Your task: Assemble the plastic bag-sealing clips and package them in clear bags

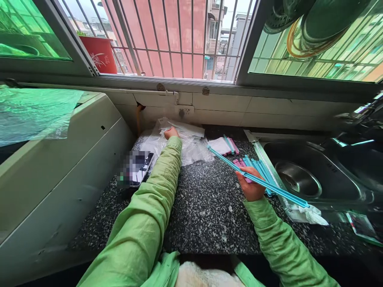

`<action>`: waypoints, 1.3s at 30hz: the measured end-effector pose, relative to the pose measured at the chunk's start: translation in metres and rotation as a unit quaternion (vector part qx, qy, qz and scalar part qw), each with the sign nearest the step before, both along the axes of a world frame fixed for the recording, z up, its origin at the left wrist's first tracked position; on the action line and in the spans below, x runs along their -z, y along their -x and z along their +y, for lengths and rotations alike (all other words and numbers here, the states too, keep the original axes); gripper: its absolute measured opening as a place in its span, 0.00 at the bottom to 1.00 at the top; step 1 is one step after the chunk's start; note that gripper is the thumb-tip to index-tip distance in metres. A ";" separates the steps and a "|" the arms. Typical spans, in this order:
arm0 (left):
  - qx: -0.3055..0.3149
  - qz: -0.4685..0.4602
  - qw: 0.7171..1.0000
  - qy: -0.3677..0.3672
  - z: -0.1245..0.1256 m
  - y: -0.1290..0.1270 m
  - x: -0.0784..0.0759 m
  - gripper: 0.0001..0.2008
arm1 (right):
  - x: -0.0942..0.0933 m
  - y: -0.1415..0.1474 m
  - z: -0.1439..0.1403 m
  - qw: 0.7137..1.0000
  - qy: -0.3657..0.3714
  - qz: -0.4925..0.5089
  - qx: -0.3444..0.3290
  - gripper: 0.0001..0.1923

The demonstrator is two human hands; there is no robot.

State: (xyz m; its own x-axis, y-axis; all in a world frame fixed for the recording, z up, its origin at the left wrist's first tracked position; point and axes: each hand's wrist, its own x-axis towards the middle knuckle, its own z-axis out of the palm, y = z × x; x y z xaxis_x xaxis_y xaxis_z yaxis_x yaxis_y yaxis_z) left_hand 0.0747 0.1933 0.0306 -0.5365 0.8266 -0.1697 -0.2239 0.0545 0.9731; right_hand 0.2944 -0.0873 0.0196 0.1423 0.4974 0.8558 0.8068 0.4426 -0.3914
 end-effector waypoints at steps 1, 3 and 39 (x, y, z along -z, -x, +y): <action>-0.026 0.016 1.000 0.001 -0.003 0.000 -0.003 0.02 | 0.000 0.000 0.000 1.000 -0.002 0.000 -0.002 0.07; -0.059 0.056 0.997 0.000 -0.012 -0.004 -0.010 0.04 | 0.000 0.001 0.000 1.000 -0.007 0.001 -0.009 0.07; 0.459 -0.022 0.888 -0.023 -0.196 0.060 -0.009 0.19 | 0.011 0.046 -0.004 0.976 0.121 0.027 -0.181 0.06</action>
State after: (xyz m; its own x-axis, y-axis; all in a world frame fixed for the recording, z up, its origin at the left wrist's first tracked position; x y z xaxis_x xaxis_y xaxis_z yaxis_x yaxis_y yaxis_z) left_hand 0.0144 -0.0028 0.0395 0.3730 0.9189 -0.1284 -0.1435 0.1939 0.9705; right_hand 0.2485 -0.0915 0.0082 -0.0389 0.7101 0.7031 0.5907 0.5838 -0.5570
